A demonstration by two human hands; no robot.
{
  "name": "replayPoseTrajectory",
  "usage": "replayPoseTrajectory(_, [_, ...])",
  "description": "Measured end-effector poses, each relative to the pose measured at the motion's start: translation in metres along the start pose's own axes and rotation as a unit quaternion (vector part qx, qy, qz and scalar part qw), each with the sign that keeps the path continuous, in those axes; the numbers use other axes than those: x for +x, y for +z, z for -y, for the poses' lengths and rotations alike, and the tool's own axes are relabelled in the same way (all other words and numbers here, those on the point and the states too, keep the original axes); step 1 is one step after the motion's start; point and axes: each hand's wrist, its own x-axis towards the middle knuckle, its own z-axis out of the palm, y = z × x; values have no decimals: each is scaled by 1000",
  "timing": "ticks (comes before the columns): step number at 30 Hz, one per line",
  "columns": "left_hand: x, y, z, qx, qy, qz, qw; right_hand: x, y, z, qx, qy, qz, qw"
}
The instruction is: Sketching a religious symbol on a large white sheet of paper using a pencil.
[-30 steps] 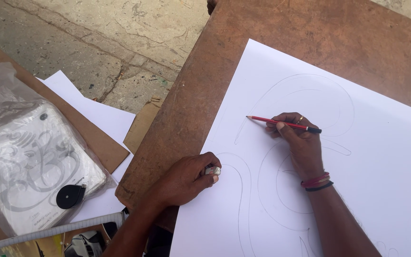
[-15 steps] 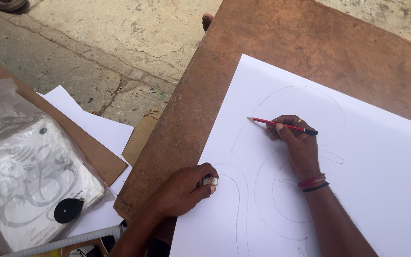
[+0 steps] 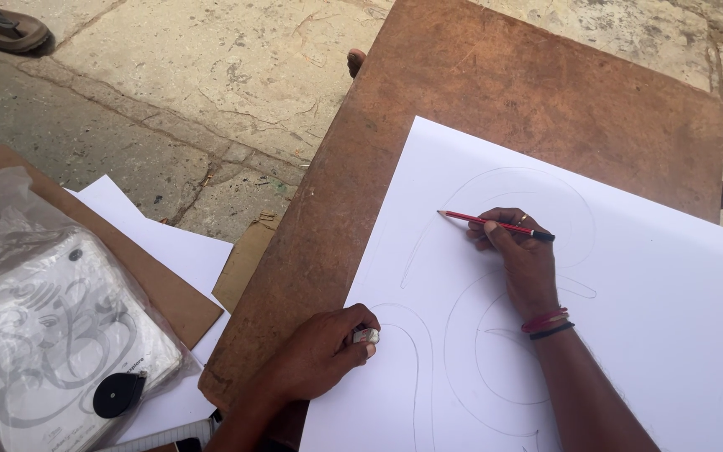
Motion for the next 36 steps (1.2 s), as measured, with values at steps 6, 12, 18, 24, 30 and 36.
replayPoseTrajectory(6, [1,0,2,-4,6,-1,1000,-2,-3,1,-2,4,36,999])
replayPoseTrajectory(12, [1,1,3,-6,1,1,1000,3,1,7,-11,13,17,1000])
replayPoseTrajectory(18, [3,3,7,-24,33,-11,999,7,-2,5,-5,-1,-8,1000])
replayPoseTrajectory(24, [4,3,6,-21,-2,4,1000,10,-6,3,-9,9,25,1000])
replayPoseTrajectory(30, [3,3,8,-29,16,-1,999,21,-6,1,24,0,-53,998])
replayPoseTrajectory(36, [3,4,9,-50,19,-6,999,17,-6,4,-4,4,-17,1000])
